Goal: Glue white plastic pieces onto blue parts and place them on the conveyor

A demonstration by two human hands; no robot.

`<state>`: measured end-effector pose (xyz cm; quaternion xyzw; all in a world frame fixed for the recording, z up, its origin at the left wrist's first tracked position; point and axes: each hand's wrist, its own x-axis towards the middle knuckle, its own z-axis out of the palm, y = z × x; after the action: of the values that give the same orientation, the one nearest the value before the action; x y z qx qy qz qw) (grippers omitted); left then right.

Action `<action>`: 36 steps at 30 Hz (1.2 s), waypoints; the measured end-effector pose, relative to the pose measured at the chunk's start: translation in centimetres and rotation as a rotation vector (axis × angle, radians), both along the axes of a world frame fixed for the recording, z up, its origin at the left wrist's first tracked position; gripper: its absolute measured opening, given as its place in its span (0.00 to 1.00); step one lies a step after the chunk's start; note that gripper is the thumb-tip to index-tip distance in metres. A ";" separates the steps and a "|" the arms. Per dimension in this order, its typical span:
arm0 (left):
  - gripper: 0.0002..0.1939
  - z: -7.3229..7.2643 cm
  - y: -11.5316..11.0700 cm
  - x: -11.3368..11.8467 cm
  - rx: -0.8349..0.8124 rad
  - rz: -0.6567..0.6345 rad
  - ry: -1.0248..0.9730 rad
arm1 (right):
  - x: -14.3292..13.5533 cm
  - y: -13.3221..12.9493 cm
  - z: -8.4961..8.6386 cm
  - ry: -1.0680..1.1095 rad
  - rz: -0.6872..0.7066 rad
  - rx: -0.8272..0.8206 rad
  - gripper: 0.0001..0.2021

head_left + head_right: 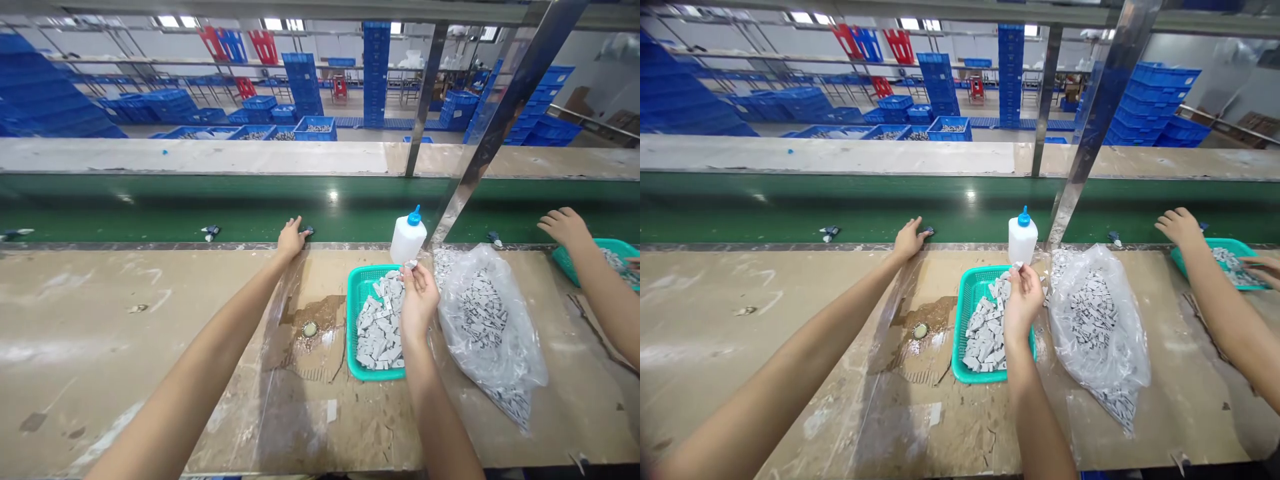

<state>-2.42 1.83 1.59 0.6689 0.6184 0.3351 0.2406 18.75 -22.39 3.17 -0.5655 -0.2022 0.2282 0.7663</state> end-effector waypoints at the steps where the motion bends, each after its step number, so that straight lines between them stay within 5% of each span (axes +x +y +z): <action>1: 0.15 0.0 0.4 -0.7 -0.028 -0.011 -0.027 | -0.1 -0.1 0.2 0.007 0.014 -0.002 0.22; 4: 0.03 0.2 0.9 -1.5 -0.087 -0.018 -0.142 | -0.4 -0.2 0.8 0.005 0.082 -0.036 0.22; 9: 0.03 1.1 -0.9 -1.0 -0.142 0.000 -0.452 | -0.7 -0.2 1.1 -0.029 0.233 -0.118 0.24; 12: 0.04 1.7 -4.1 -1.7 -0.222 -0.064 -0.664 | -1.0 -0.5 1.1 -0.092 0.290 -0.168 0.23; 16: 0.16 2.0 -9.7 -4.0 -0.538 -0.273 -1.074 | -2.2 -1.6 1.5 -0.333 0.479 -0.266 0.15; 19: 0.17 2.0 -13.0 -5.5 -0.675 -0.355 -1.156 | -4.3 -2.5 2.2 -0.566 0.671 -0.308 0.09; 24: 0.19 1.5 -16.0 -7.1 -0.713 -0.409 -1.248 | -8.9 -2.8 1.5 -0.808 0.908 -0.274 0.10; 27: 0.24 0.4 -16.6 -7.8 -0.701 -0.390 -1.300 | -10.2 -2.6 0.2 -0.884 0.913 -0.322 0.11; 32: 0.28 -1.6 -16.2 -8.9 -0.451 -0.260 -1.277 | -10.2 -2.6 -0.5 -0.966 0.851 -0.399 0.13; 36: 0.26 -1.6 -15.8 -9.6 -0.405 -0.197 -1.337 | -10.1 -2.8 -0.5 -1.090 0.805 -0.311 0.10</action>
<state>-12.03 -14.01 0.02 0.3146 0.3250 0.5293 0.7178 8.61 -25.24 2.71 -0.5837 -0.7172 0.2045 0.3211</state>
